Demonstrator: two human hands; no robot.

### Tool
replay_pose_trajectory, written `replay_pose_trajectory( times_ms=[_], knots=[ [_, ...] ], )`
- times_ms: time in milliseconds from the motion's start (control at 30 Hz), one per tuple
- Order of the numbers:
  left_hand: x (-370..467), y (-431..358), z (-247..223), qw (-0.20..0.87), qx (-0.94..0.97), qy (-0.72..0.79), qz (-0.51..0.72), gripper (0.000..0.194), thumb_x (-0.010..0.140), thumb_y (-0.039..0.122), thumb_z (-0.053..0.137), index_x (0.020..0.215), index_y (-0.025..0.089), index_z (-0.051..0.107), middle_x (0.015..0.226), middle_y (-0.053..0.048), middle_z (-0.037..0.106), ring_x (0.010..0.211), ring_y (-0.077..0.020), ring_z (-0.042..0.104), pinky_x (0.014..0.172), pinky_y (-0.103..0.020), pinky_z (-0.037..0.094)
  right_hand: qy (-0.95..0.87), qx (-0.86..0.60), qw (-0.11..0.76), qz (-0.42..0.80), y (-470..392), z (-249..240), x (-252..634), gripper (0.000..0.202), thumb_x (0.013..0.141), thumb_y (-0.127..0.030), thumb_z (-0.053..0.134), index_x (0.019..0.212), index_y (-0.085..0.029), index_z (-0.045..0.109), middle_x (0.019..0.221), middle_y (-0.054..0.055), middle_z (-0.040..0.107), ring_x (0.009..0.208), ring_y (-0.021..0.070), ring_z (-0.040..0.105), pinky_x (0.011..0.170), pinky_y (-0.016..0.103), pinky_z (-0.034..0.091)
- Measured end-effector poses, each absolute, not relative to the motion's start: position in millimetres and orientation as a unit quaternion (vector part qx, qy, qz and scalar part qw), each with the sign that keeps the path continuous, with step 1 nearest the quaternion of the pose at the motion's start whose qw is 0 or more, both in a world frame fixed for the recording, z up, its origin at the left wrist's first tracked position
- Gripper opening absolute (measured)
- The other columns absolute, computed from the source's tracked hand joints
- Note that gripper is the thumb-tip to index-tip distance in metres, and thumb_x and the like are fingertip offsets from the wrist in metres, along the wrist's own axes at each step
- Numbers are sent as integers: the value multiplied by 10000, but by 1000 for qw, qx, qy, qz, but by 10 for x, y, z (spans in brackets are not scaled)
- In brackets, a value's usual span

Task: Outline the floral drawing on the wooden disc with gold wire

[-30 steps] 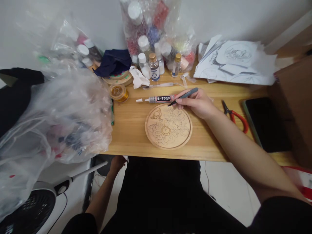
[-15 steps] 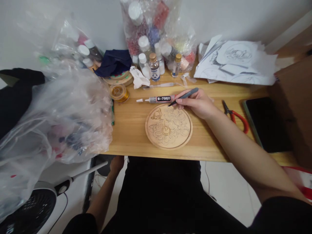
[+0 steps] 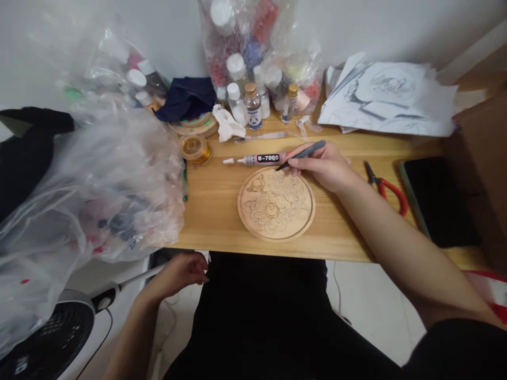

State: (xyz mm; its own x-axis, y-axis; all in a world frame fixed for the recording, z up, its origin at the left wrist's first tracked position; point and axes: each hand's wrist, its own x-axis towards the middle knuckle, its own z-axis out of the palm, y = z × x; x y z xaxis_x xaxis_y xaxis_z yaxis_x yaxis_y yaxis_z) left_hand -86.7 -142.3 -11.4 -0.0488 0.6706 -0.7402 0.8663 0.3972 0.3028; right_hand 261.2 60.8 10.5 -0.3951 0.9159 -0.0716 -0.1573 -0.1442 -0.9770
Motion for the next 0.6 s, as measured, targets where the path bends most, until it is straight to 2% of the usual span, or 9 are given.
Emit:
replay_pose_trajectory(
  times_ms=[33, 100, 133, 200, 267, 333, 433, 600],
  knots=[
    [-781, -1384, 67, 487, 529, 693, -58, 329, 690, 440, 860, 727, 174, 671, 689, 11, 674, 632, -149, 657, 602, -261, 548, -512, -369, 406, 661, 608, 98, 2614, 289, 564, -375, 906, 735, -194, 759, 646, -4, 727, 505, 90, 570, 507, 251, 485],
    [-537, -1273, 343, 567, 495, 647, 118, 444, 588, 555, 863, 595, 197, 600, 561, 32, 615, 514, -131, 613, 523, -250, 518, -514, -369, 404, 661, 607, 81, 2621, 279, 584, -367, 904, 745, -190, 760, 657, 4, 725, 520, 94, 574, 522, 261, 492],
    [-384, -1199, 428, 591, 460, 623, 226, 493, 584, 621, 831, 593, 204, 566, 546, 38, 603, 475, -125, 597, 492, -252, 512, -516, -370, 403, 659, 607, 71, 2626, 270, 598, -358, 901, 751, -186, 760, 658, 10, 719, 530, 99, 580, 532, 267, 495],
    [-46, -1026, 506, 599, 407, 598, 344, 487, 718, 702, 678, 723, 227, 572, 648, 53, 644, 535, -109, 640, 528, -232, 541, -518, -374, 404, 655, 606, 55, 2635, 251, 626, -337, 893, 766, -176, 762, 669, 21, 711, 552, 109, 593, 553, 278, 503],
    [275, -852, 517, 609, 368, 575, 405, 338, 807, 563, 671, 887, 241, 605, 871, 42, 717, 789, -118, 726, 668, -213, 585, -516, -377, 406, 653, 605, 45, 2639, 243, 633, -324, 891, 775, -173, 765, 684, 30, 712, 562, 115, 601, 559, 280, 502],
    [517, -723, 531, 672, 271, 498, 476, 185, 814, 297, 725, 949, 216, 628, 993, 23, 731, 974, -134, 730, 784, -202, 593, -512, -379, 407, 655, 603, 46, 2637, 246, 620, -325, 898, 769, -178, 768, 687, 31, 718, 562, 116, 606, 554, 275, 499],
    [694, -651, 592, 748, 150, 396, 511, 214, 773, 64, 723, 926, 199, 660, 979, 39, 743, 962, -114, 738, 783, -154, 586, -507, -377, 407, 660, 602, 59, 2631, 255, 592, -344, 910, 739, -192, 767, 664, 15, 720, 547, 112, 605, 537, 265, 497],
    [726, -673, 650, 770, 126, 378, 498, 264, 731, 32, 765, 905, 206, 669, 977, 63, 734, 880, -69, 730, 748, -111, 564, -508, -368, 411, 661, 606, 78, 2633, 254, 589, -335, 909, 738, -183, 771, 651, 19, 724, 527, 101, 596, 527, 257, 501]
  ],
)
